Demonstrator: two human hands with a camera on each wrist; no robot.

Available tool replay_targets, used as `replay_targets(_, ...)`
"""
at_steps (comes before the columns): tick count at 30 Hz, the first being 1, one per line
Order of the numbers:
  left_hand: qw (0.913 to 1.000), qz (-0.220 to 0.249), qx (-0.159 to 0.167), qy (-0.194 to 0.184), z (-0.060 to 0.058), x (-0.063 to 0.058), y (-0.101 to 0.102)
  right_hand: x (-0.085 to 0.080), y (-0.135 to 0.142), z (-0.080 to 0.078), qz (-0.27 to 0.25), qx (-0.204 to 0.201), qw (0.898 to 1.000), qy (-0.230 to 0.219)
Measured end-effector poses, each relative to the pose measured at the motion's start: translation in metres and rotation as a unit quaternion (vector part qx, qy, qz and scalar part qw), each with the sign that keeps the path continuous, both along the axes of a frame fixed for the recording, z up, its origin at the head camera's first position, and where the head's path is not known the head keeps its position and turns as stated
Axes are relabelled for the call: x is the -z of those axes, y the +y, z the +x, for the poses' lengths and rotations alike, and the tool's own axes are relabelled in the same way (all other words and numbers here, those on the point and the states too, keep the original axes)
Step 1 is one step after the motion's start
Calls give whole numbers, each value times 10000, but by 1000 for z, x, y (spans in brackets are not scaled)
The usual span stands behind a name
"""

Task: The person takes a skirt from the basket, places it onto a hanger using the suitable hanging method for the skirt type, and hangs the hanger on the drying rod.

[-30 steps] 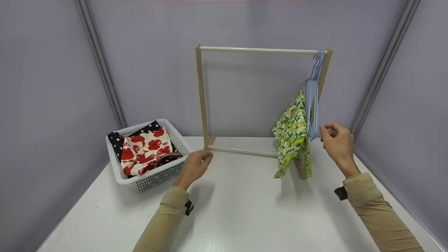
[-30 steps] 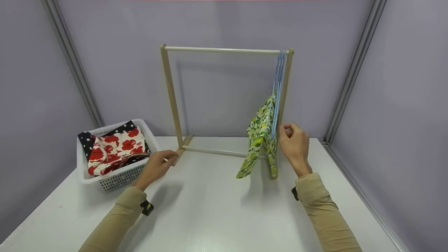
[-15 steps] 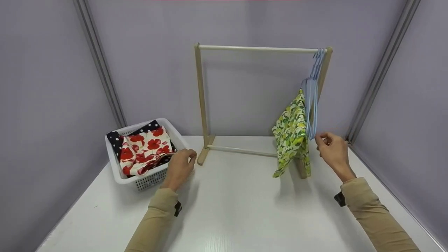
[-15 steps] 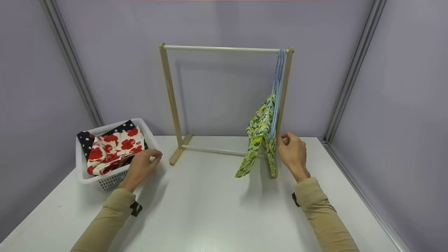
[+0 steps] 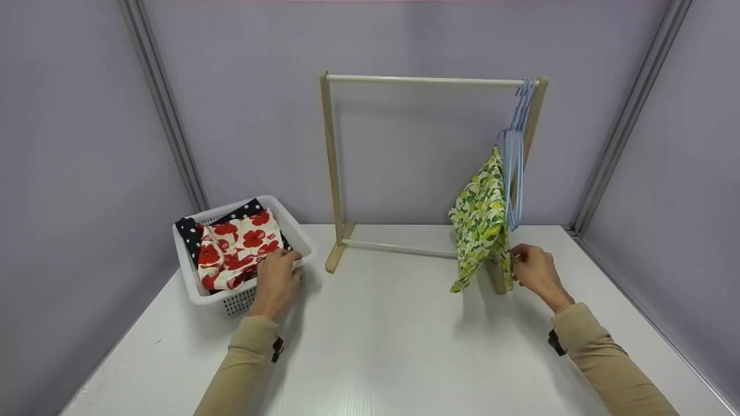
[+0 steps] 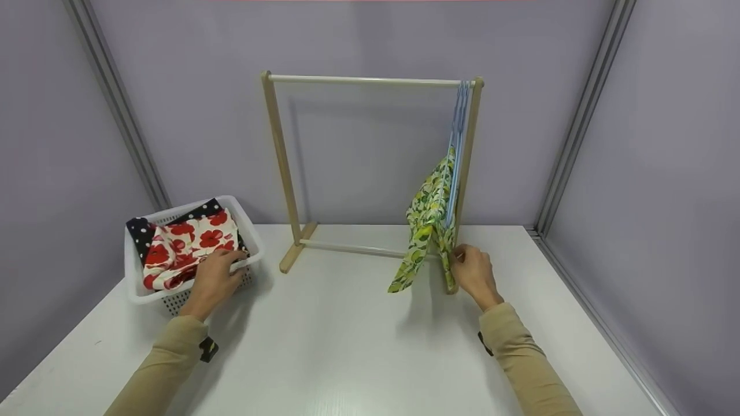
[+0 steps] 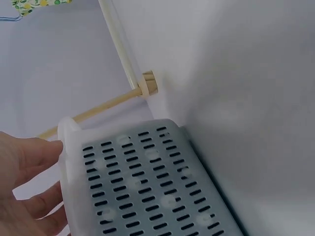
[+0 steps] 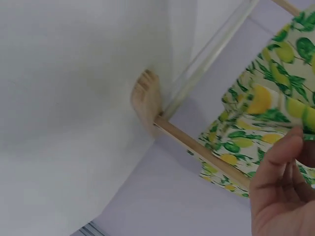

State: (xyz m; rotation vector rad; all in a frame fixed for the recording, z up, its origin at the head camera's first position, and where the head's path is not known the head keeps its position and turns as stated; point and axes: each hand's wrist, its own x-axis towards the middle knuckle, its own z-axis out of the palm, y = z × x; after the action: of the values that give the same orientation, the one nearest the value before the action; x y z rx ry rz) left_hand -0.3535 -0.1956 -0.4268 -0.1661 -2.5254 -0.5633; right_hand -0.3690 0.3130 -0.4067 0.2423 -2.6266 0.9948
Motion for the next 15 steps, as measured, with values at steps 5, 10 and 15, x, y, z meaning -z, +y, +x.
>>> replay_targets(5,9997,-135,-127,138,2,2,-7,16,2,-4,210,-271,9991,-239)
replay_targets(10,9997,-119,-154,115,3,3,-12,29,5,-9,517,-423,9969,-413)
replay_targets(15,9985,-331,-378,195,5,0,-18,44,8,-13,566,-656,9922,-892)
